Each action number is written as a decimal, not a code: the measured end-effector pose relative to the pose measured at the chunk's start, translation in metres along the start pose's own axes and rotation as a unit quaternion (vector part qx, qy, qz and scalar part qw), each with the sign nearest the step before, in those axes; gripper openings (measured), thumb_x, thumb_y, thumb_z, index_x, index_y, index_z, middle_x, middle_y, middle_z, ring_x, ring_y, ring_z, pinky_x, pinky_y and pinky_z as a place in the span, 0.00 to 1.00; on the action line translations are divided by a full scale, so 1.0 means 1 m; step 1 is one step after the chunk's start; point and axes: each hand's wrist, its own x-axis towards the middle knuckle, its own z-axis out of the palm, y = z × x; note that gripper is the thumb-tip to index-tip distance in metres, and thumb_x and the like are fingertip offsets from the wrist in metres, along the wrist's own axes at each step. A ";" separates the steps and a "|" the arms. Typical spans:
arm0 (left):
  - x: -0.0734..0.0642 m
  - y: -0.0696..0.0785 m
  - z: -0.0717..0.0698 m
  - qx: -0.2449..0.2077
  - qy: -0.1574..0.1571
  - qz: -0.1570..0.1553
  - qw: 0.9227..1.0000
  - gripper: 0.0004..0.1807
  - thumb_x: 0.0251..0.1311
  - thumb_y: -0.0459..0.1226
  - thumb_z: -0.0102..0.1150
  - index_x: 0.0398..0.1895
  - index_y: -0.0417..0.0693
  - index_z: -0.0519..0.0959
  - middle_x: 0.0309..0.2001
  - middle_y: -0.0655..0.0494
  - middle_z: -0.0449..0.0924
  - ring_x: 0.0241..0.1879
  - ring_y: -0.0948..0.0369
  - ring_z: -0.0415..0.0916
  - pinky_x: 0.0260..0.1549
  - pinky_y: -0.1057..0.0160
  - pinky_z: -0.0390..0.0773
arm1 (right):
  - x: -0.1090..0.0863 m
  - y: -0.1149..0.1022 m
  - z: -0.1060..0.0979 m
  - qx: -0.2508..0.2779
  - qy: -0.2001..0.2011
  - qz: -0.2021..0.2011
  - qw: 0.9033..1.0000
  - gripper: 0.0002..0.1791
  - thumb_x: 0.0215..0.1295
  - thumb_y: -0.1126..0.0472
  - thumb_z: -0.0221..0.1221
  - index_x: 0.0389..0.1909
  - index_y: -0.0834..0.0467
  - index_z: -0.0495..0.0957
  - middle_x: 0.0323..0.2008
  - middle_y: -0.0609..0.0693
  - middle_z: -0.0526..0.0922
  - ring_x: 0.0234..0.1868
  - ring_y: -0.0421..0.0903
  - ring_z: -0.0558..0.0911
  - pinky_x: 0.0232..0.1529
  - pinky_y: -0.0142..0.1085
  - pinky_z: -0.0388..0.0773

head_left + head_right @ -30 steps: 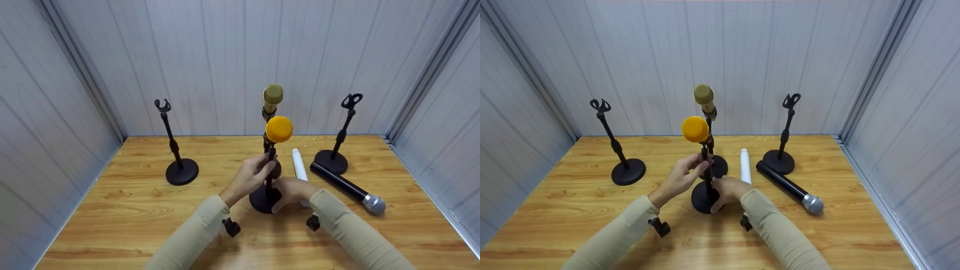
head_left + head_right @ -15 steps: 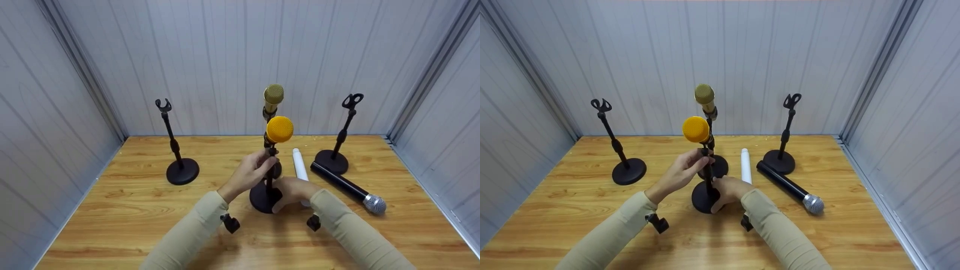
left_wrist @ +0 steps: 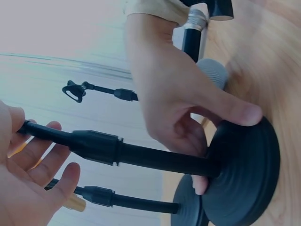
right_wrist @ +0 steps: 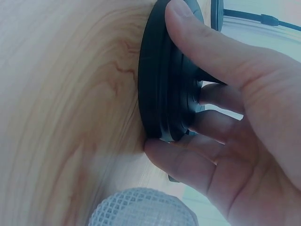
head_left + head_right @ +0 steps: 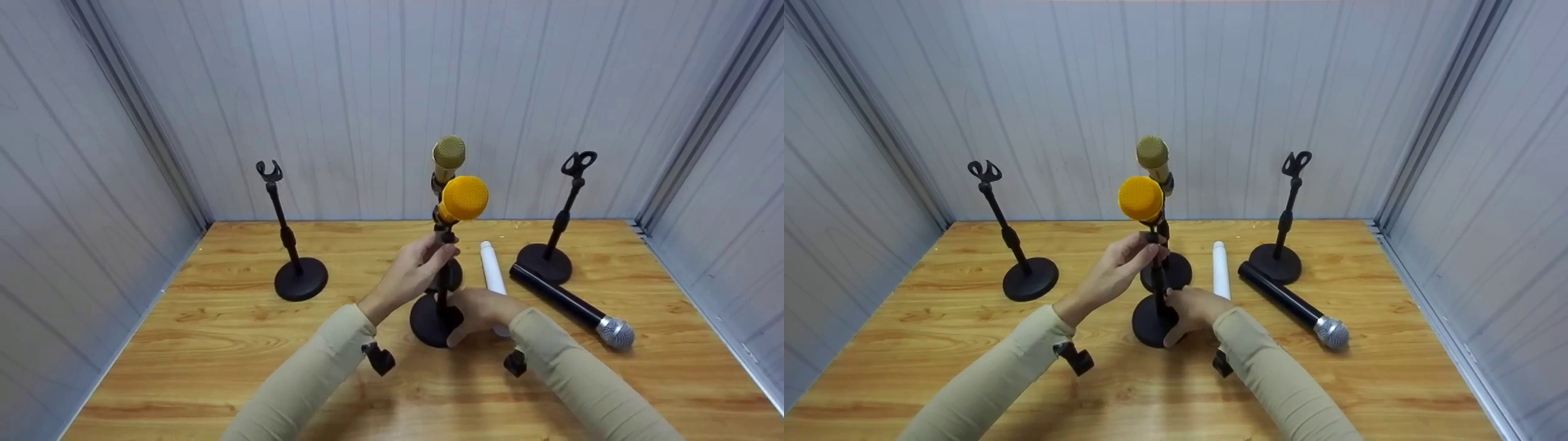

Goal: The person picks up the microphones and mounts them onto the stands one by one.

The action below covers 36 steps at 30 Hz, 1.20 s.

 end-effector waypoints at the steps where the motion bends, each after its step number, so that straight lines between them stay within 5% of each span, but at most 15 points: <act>1: 0.001 0.001 -0.001 0.000 0.000 0.002 1.000 0.16 0.79 0.41 0.50 0.58 0.41 0.77 0.53 0.50 0.83 0.56 0.53 0.80 0.55 0.60 0.78 | 0.000 0.000 0.000 0.000 0.000 0.001 1.000 0.38 0.48 0.46 0.79 0.59 0.60 0.81 0.57 0.55 0.83 0.57 0.53 0.80 0.62 0.47 0.73; 8: 0.009 0.011 -0.003 -0.003 0.004 0.018 1.000 0.15 0.79 0.39 0.49 0.56 0.38 0.78 0.48 0.49 0.84 0.48 0.59 0.81 0.51 0.58 0.80 | -0.002 0.001 0.001 -0.011 0.004 -0.019 1.000 0.44 0.49 0.44 0.78 0.64 0.61 0.77 0.57 0.59 0.82 0.58 0.56 0.81 0.61 0.48 0.74; 16: 0.011 0.017 -0.003 -0.052 -0.006 -0.009 0.999 0.17 0.79 0.39 0.48 0.59 0.36 0.75 0.50 0.44 0.81 0.51 0.55 0.80 0.55 0.46 0.78 | -0.002 0.002 0.000 -0.011 0.005 -0.026 1.000 0.45 0.49 0.44 0.78 0.66 0.62 0.76 0.58 0.59 0.82 0.59 0.56 0.80 0.62 0.48 0.73; 24: 0.013 0.018 -0.003 -0.042 -0.004 -0.013 0.999 0.17 0.79 0.42 0.47 0.60 0.41 0.75 0.47 0.47 0.83 0.48 0.55 0.82 0.53 0.49 0.80 | -0.002 0.004 0.000 -0.001 0.008 -0.028 1.000 0.47 0.50 0.44 0.77 0.69 0.62 0.73 0.61 0.59 0.80 0.61 0.56 0.78 0.64 0.48 0.71; 32: 0.011 0.017 -0.003 -0.046 -0.002 -0.009 0.999 0.17 0.80 0.42 0.47 0.60 0.42 0.75 0.47 0.47 0.82 0.48 0.56 0.81 0.53 0.47 0.79 | -0.005 0.008 0.001 0.007 -0.003 -0.037 0.999 0.41 0.56 0.43 0.73 0.66 0.60 0.76 0.61 0.57 0.81 0.61 0.53 0.79 0.64 0.48 0.72; 36: 0.010 0.017 -0.002 -0.043 -0.001 -0.009 0.999 0.17 0.79 0.42 0.47 0.60 0.42 0.75 0.47 0.48 0.83 0.47 0.56 0.81 0.51 0.49 0.80 | -0.009 0.012 -0.002 0.043 0.042 -0.086 0.994 0.27 0.66 0.45 0.67 0.57 0.60 0.80 0.53 0.55 0.85 0.53 0.51 0.83 0.55 0.49 0.77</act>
